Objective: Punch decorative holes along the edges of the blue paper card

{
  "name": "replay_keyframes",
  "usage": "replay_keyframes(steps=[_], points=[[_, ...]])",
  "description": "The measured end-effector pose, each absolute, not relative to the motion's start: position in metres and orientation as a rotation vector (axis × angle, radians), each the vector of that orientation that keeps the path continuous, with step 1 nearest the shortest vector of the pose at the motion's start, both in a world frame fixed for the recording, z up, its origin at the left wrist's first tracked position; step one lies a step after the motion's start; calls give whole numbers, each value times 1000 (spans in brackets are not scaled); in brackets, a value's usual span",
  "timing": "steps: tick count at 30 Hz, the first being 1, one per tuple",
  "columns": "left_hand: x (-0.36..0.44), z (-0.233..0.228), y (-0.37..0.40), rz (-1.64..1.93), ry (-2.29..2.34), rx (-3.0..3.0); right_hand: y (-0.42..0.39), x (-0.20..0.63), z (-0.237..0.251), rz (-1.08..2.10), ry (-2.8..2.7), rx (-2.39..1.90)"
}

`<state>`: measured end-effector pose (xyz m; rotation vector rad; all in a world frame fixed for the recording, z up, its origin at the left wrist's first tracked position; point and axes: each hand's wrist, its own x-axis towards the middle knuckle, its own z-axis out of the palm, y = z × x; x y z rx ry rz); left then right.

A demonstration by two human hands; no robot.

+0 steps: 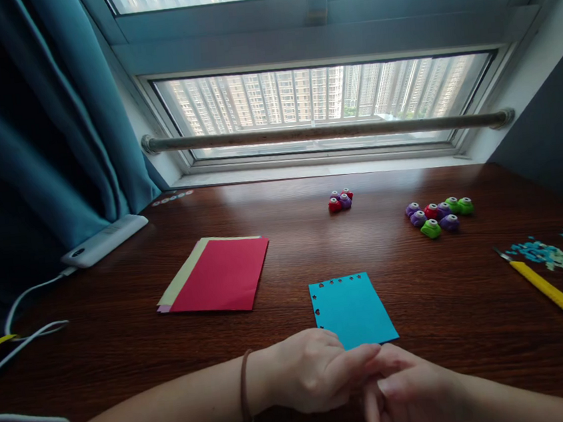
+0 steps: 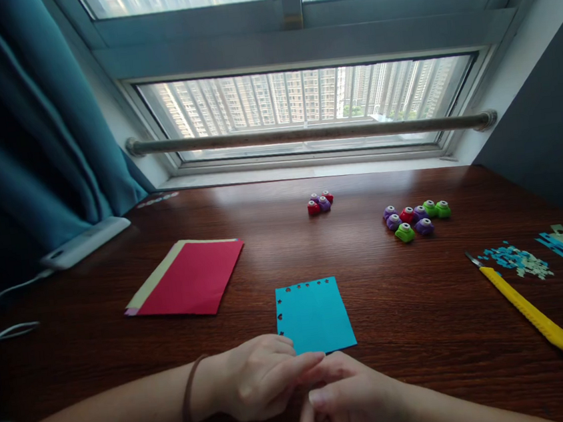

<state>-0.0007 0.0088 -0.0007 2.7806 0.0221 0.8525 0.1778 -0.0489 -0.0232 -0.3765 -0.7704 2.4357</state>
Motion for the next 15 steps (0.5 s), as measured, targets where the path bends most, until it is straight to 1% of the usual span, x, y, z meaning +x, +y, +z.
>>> replay_keyframes(steps=[7, 12, 15], points=[[-1, -4, 10, 727, 25, 2724, -50, 176, -24, 2430, -696, -423], [1, -5, 11, 856, -52, 2679, -52, 175, -28, 2403, -730, -488], [2, -4, 10, 918, -26, 2738, -51, 173, -32, 2342, -870, -523]])
